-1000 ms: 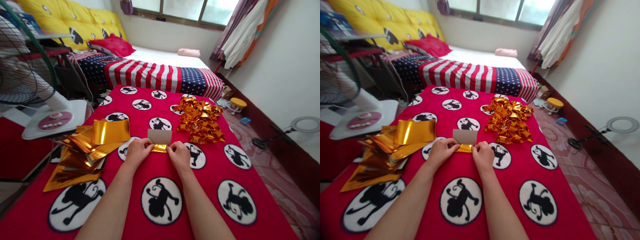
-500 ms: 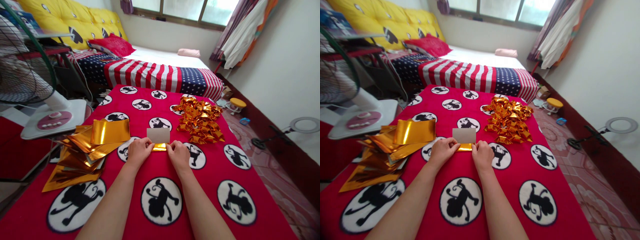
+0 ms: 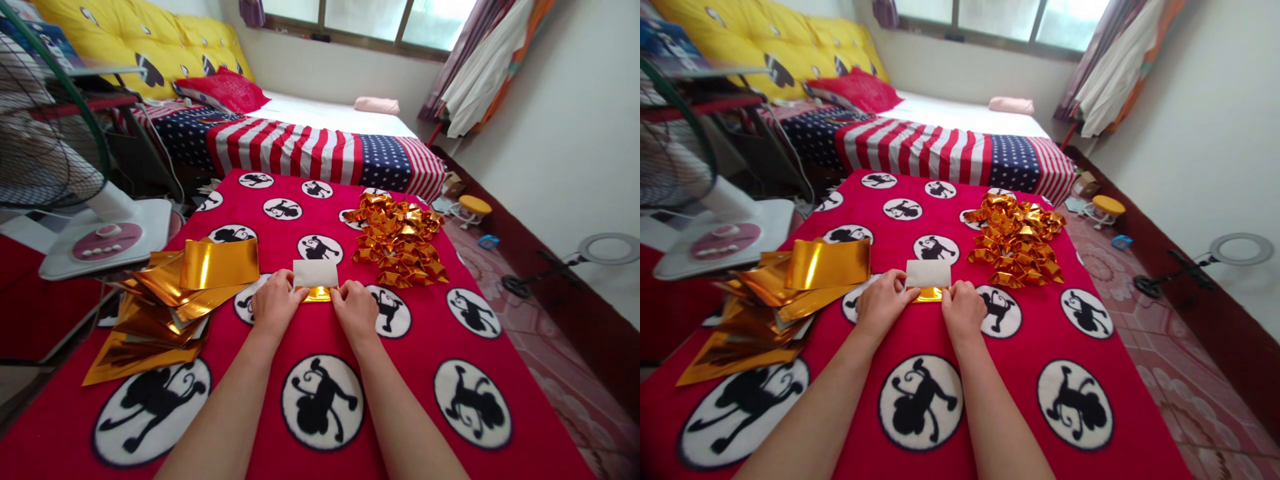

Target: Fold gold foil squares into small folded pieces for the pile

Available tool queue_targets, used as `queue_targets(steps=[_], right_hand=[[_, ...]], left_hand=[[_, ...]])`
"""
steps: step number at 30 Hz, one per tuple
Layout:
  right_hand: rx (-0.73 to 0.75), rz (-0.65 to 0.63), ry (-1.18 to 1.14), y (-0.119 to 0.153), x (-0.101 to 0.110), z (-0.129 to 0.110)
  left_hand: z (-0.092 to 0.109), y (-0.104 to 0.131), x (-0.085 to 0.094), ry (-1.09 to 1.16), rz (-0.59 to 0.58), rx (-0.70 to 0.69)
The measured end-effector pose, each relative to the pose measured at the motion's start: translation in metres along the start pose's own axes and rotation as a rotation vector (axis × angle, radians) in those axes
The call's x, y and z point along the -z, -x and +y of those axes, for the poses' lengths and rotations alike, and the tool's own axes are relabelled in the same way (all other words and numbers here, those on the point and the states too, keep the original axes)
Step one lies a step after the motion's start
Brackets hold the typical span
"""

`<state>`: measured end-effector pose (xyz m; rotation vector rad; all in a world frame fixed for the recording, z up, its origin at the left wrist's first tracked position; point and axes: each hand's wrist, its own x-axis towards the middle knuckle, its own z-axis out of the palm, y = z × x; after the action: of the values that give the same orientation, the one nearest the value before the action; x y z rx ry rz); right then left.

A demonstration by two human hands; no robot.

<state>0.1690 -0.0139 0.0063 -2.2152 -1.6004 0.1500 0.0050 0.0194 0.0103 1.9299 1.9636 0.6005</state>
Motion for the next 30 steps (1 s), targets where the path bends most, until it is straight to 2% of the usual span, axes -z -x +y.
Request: queue_targets(steps=[9, 13, 19, 21, 24, 27, 30], right_hand=[[0.012, 0.060, -0.044, 0.005, -0.003, 0.001], [0.019, 0.070, -0.049, 0.006, -0.006, 0.002], [0.038, 0.107, -0.102, 0.007, -0.007, 0.004], [0.050, 0.117, -0.167, 0.007, -0.006, 0.006], [0.049, 0.132, -0.325, 0.007, -0.005, 0.010], [-0.002, 0.125, -0.518, 0.006, -0.007, 0.014], [-0.054, 0.106, -0.718, 0.004, -0.010, 0.016]], left_hand=[[-0.001, -0.003, 0.002, -0.034, -0.033, 0.060], [-0.004, -0.005, 0.003, -0.062, -0.038, 0.014], [-0.007, -0.002, 0.000, -0.002, 0.029, -0.094], [-0.008, -0.003, -0.003, 0.096, 0.027, -0.091], [-0.010, -0.006, -0.009, 0.361, 0.000, -0.085], [-0.011, -0.009, -0.014, 0.653, -0.041, -0.097], [-0.011, -0.010, -0.015, 0.825, -0.068, -0.074]])
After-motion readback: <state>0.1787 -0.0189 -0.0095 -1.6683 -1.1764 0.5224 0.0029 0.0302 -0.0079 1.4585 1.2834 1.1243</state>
